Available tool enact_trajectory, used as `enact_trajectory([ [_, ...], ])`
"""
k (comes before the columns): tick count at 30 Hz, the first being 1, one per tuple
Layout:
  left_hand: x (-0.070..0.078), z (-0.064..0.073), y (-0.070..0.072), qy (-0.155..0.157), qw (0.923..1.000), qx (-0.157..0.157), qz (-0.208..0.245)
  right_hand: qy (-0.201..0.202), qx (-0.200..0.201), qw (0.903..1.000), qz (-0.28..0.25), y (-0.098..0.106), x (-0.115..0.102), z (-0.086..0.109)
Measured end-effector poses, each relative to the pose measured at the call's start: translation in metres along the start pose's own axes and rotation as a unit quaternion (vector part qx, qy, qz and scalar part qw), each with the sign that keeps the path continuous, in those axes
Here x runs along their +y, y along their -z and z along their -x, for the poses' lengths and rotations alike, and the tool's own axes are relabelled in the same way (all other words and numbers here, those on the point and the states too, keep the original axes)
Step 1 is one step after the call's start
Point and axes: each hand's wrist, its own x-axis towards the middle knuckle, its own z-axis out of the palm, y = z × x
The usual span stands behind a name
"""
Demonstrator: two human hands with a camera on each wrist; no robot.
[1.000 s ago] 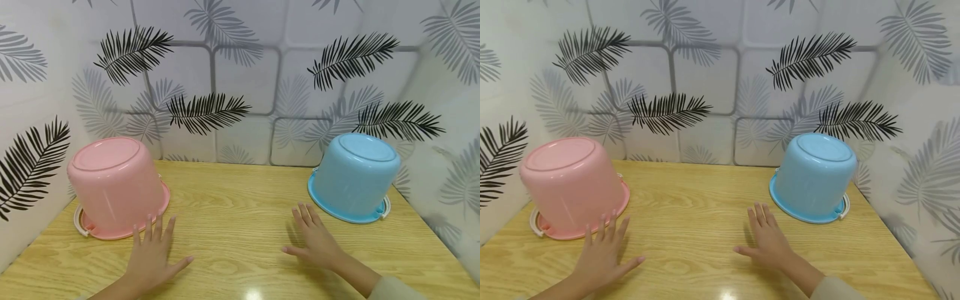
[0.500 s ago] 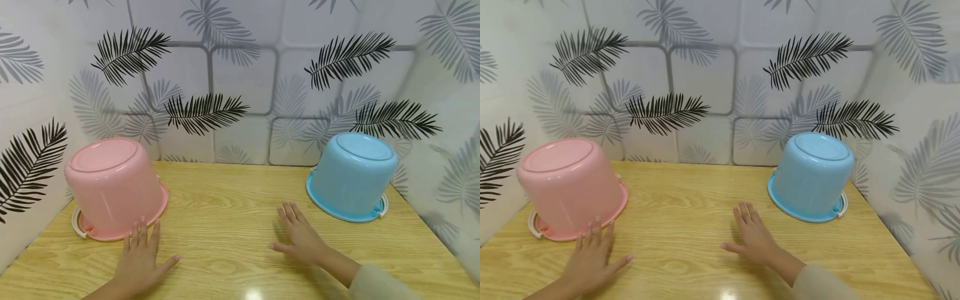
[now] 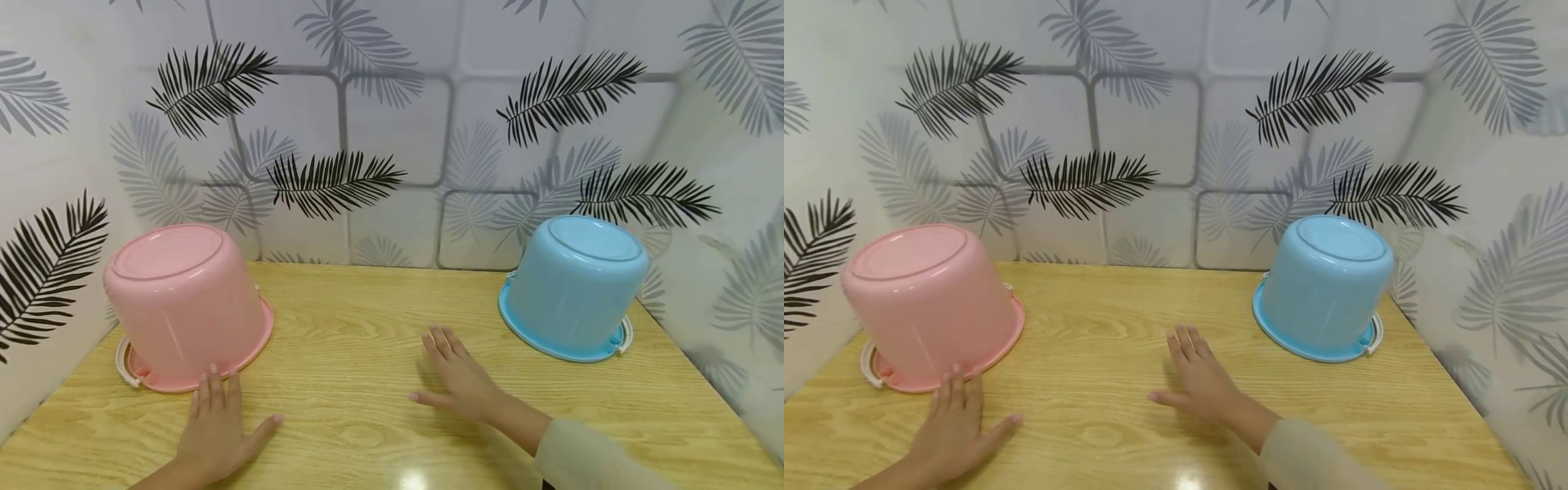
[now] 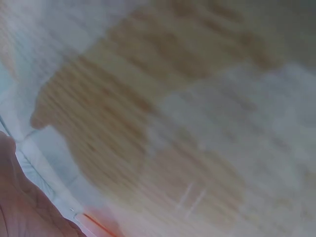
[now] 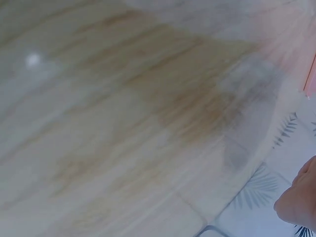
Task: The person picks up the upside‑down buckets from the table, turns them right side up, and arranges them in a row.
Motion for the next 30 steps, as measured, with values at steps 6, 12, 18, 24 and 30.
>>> enact_trajectory([
  [6,-0.004,-0.002,0.001,0.008,0.9998,-0.005,-0.016,0.018,-0.024,0.9995,-0.004,-0.002,-0.008,-0.011],
  [12,-0.012,-0.004,0.003,0.027,0.9992,-0.028,0.003,0.026,-0.041,0.9987,-0.011,-0.007,-0.017,-0.021],
  [18,-0.017,-0.003,0.006,0.067,0.9951,-0.070,0.017,0.039,-0.052,0.9978,-0.010,-0.011,-0.027,-0.033],
  [24,-0.016,-0.004,0.008,0.090,0.9921,-0.088,0.002,0.040,-0.060,0.9974,-0.007,-0.015,-0.033,-0.045],
  [30,-0.017,-0.004,0.008,0.091,0.9913,-0.093,0.019,0.032,-0.075,0.9967,-0.008,-0.021,-0.038,-0.054],
])
